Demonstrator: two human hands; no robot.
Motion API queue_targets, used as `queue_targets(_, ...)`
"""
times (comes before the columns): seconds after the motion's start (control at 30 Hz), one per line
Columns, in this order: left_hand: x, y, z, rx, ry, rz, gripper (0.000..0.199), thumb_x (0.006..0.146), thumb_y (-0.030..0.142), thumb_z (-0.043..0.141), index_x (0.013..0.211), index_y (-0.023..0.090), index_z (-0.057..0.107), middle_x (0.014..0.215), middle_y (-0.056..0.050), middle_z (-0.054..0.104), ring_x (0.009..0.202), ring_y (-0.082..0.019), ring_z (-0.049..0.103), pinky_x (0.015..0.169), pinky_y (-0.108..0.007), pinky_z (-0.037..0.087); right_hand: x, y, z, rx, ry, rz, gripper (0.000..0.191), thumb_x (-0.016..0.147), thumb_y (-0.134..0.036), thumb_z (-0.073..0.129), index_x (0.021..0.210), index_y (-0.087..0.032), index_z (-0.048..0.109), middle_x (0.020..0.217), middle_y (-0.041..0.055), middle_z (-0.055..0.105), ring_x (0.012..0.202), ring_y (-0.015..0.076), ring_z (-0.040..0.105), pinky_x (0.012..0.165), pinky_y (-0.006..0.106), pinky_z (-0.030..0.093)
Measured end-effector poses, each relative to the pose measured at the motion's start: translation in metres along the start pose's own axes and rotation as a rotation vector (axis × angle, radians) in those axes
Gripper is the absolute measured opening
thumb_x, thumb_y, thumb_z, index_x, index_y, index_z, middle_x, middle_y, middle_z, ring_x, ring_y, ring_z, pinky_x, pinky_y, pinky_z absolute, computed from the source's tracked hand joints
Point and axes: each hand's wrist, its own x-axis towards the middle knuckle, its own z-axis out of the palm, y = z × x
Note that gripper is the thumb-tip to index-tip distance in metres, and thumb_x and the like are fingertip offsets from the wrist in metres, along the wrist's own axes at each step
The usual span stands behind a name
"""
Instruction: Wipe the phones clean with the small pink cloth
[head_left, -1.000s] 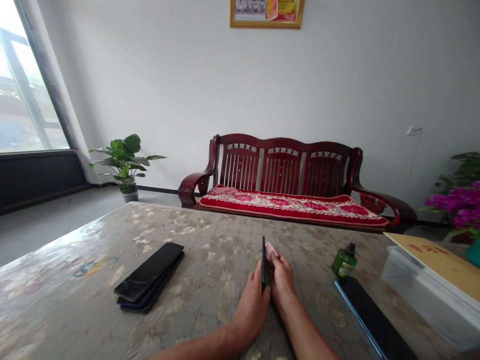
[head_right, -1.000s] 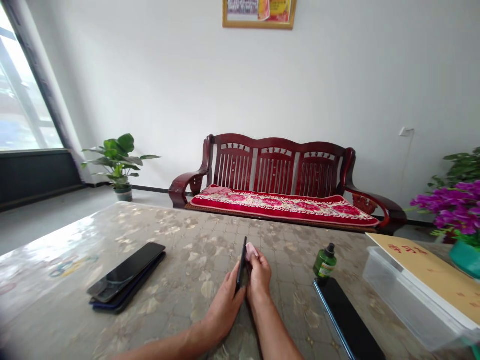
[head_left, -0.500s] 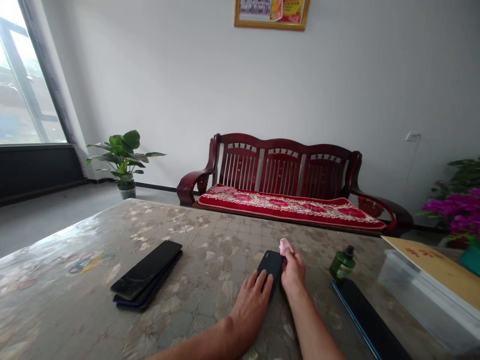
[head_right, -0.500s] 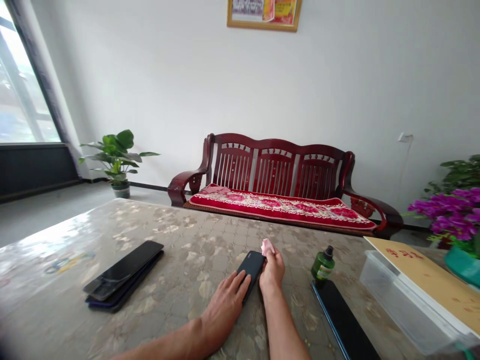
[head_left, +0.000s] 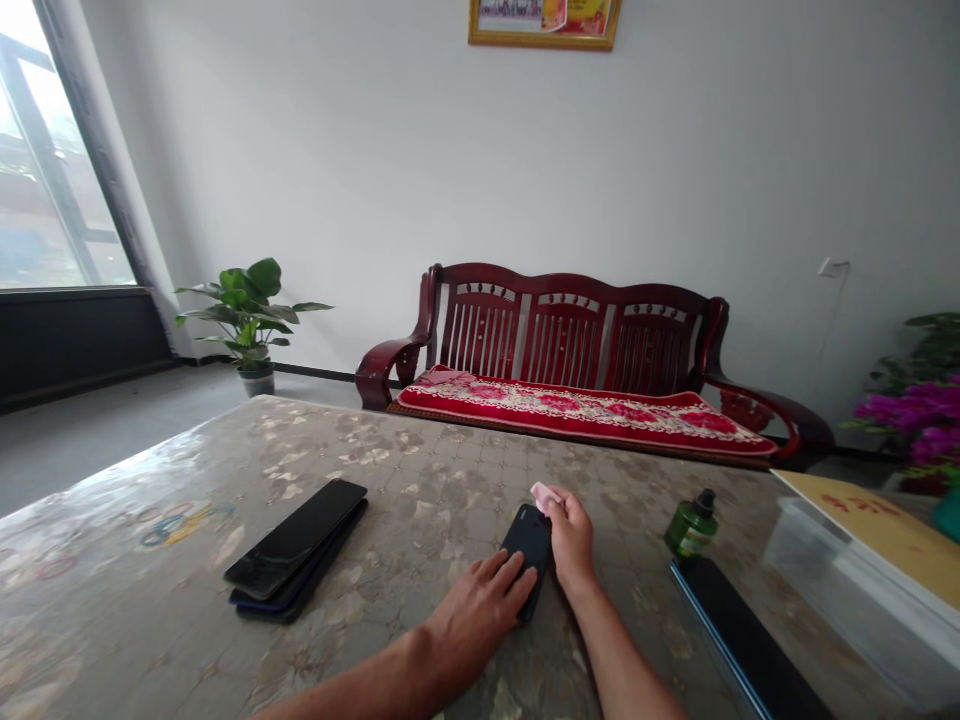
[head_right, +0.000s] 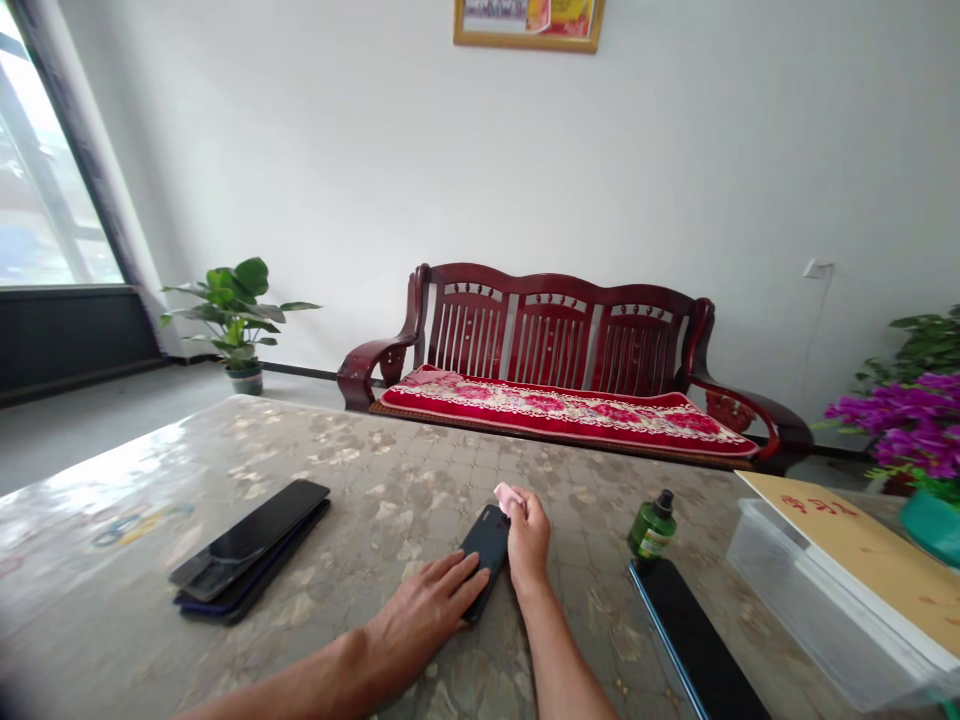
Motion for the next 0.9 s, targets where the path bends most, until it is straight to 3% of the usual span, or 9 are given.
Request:
queue_targets(0.13, -0.01, -0.009, -0.013, -0.032, -0.019, 0.029, 0.053, 0.094, 0.007, 0.053, 0.144, 0.019, 0.043, 0.149, -0.013, 0.046, 0.137, -0.032, 0.041, 0.11, -0.046, 0.04, -0.001, 0.0, -0.001, -0.113, -0.039, -0.046, 0.035, 0.073, -0.043, 0.058, 0.093, -0.018, 0.071, 0.09, 0.0066, 0.074, 0.085, 0.0244, 0.066, 0.076, 0.031, 0.048)
queue_targets(0.27, -0.016, -0.025, -0.017, -0.088, 0.037, -0.026, 0.058, 0.089, 0.001, 0.043, 0.142, 0.023, 0.047, 0.149, -0.009, 0.047, 0.138, -0.029, 0.04, 0.111, -0.045, 0.037, -0.004, -0.001, -0.001, -0.202, -0.07, -0.078, 0.036, 0.076, -0.044, 0.054, 0.094, -0.018, 0.071, 0.092, 0.0075, 0.073, 0.086, 0.0251, 0.066, 0.077, 0.032, 0.049)
queue_targets(0.5, -0.01, -0.033, -0.008, -0.135, 0.057, -0.243, 0.079, 0.064, -0.001, 0.048, 0.14, 0.019, 0.05, 0.152, -0.009, 0.041, 0.141, -0.025, 0.034, 0.116, -0.039, 0.027, -0.012, -0.009, 0.0, -0.331, -0.097, -0.121, 0.034, 0.08, -0.042, 0.049, 0.094, -0.02, 0.071, 0.093, 0.0077, 0.074, 0.088, 0.0255, 0.066, 0.078, 0.032, 0.048)
queue_targets(0.7, -0.008, -0.03, -0.013, -0.107, 0.086, -0.434, 0.078, 0.064, 0.005, 0.048, 0.139, 0.023, 0.051, 0.145, -0.008, 0.048, 0.127, -0.03, 0.046, 0.104, -0.044, 0.037, -0.015, -0.012, 0.001, -0.389, -0.092, -0.147, 0.033, 0.08, -0.039, 0.047, 0.094, -0.021, 0.071, 0.095, 0.0077, 0.074, 0.088, 0.0254, 0.066, 0.078, 0.032, 0.047)
queue_targets(0.9, -0.009, -0.034, -0.008, -0.207, 0.146, -0.42, 0.076, 0.063, 0.002, 0.047, 0.136, 0.024, 0.052, 0.134, -0.006, 0.054, 0.118, -0.025, 0.049, 0.102, -0.035, 0.038, -0.019, -0.015, 0.003, -0.4, -0.088, -0.153, 0.033, 0.079, -0.038, 0.046, 0.092, -0.021, 0.071, 0.094, 0.0079, 0.074, 0.088, 0.0248, 0.067, 0.077, 0.031, 0.048)
